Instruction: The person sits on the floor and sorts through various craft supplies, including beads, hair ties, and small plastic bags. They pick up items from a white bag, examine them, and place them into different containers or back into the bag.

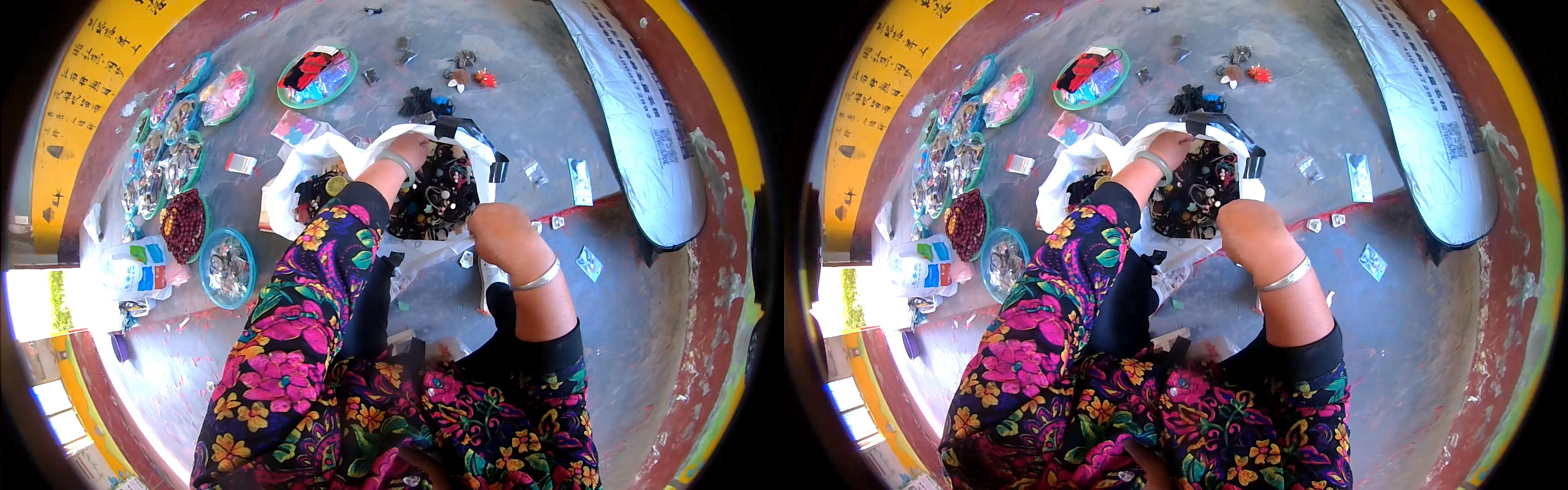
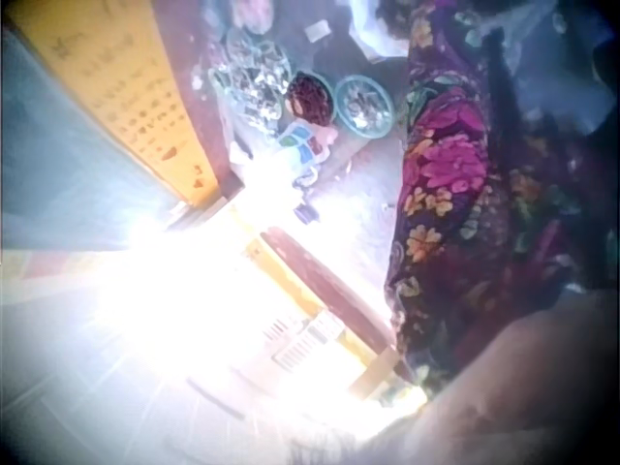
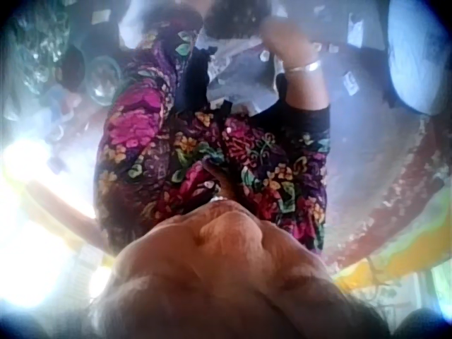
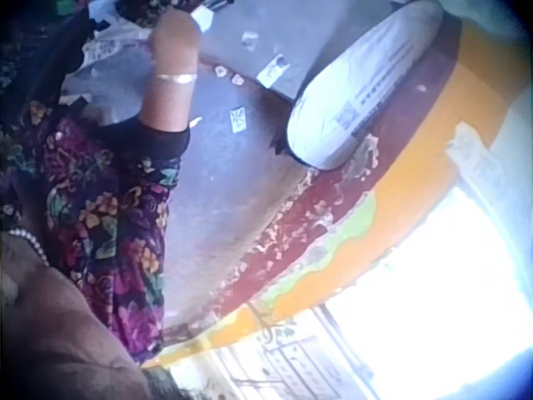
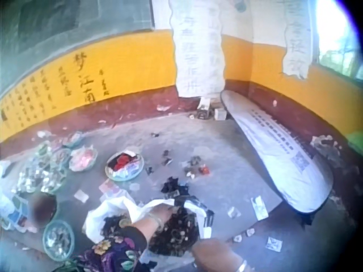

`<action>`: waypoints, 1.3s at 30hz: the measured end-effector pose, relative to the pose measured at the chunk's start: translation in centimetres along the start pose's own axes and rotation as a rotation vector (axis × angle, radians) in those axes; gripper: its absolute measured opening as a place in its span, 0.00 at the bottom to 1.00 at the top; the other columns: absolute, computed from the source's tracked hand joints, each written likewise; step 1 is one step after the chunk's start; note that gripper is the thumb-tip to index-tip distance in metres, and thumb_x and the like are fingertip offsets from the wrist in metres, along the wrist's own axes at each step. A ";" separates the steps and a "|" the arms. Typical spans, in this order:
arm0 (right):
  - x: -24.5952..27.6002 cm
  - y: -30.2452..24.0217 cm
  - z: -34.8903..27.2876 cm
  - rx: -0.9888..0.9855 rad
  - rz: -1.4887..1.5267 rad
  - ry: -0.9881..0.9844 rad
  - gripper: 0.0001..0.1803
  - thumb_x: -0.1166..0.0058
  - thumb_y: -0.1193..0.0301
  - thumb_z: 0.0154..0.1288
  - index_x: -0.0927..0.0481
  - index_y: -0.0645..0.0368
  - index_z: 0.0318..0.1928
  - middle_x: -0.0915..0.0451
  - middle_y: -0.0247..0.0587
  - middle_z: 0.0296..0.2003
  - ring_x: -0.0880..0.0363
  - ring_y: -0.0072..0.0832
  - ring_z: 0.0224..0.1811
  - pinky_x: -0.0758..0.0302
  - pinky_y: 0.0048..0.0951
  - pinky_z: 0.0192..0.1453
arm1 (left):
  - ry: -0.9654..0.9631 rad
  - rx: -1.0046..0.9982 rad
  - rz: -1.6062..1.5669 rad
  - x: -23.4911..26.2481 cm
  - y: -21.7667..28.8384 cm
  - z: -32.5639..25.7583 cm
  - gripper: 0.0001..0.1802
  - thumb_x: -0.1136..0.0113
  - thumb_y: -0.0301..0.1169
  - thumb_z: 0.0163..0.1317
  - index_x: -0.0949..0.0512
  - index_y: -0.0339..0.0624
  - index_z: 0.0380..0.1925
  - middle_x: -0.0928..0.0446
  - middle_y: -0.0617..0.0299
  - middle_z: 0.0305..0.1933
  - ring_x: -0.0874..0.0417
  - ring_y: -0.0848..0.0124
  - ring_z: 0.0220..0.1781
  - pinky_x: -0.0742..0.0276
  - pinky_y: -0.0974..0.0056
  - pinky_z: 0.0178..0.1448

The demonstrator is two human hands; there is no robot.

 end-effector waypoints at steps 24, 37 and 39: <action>0.3 -0.9 0.1 0.041 -0.017 0.025 0.05 0.49 0.79 0.44 0.20 0.62 0.22 0.22 0.50 0.25 0.22 0.45 0.31 0.25 0.39 0.35 | 0.011 -0.133 0.484 -4.6 -2.0 1.9 0.11 0.46 0.32 0.49 0.19 0.41 0.30 0.21 0.52 0.37 0.21 0.57 0.41 0.28 0.58 0.48; 0.4 -0.6 -0.3 0.028 0.016 0.050 0.06 0.50 0.77 0.45 0.20 0.63 0.24 0.22 0.52 0.26 0.22 0.46 0.32 0.25 0.40 0.37 | 0.043 -0.212 -0.197 6.5 5.1 -10.8 0.08 0.45 0.29 0.53 0.24 0.39 0.32 0.22 0.56 0.32 0.19 0.63 0.36 0.23 0.63 0.38; 0.5 -0.7 -0.1 0.034 0.027 0.022 0.06 0.50 0.77 0.44 0.20 0.63 0.24 0.22 0.53 0.26 0.22 0.46 0.33 0.25 0.40 0.37 | -0.084 -0.020 -0.787 7.2 4.3 -11.7 0.08 0.46 0.26 0.56 0.26 0.38 0.36 0.22 0.57 0.34 0.19 0.66 0.38 0.21 0.66 0.37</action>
Point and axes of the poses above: each hand's wrist, its own z-axis towards the middle knuckle, its own x-axis out of the back of the hand, y = z × x, the point moved 1 cm from there along z, towards the middle knuckle
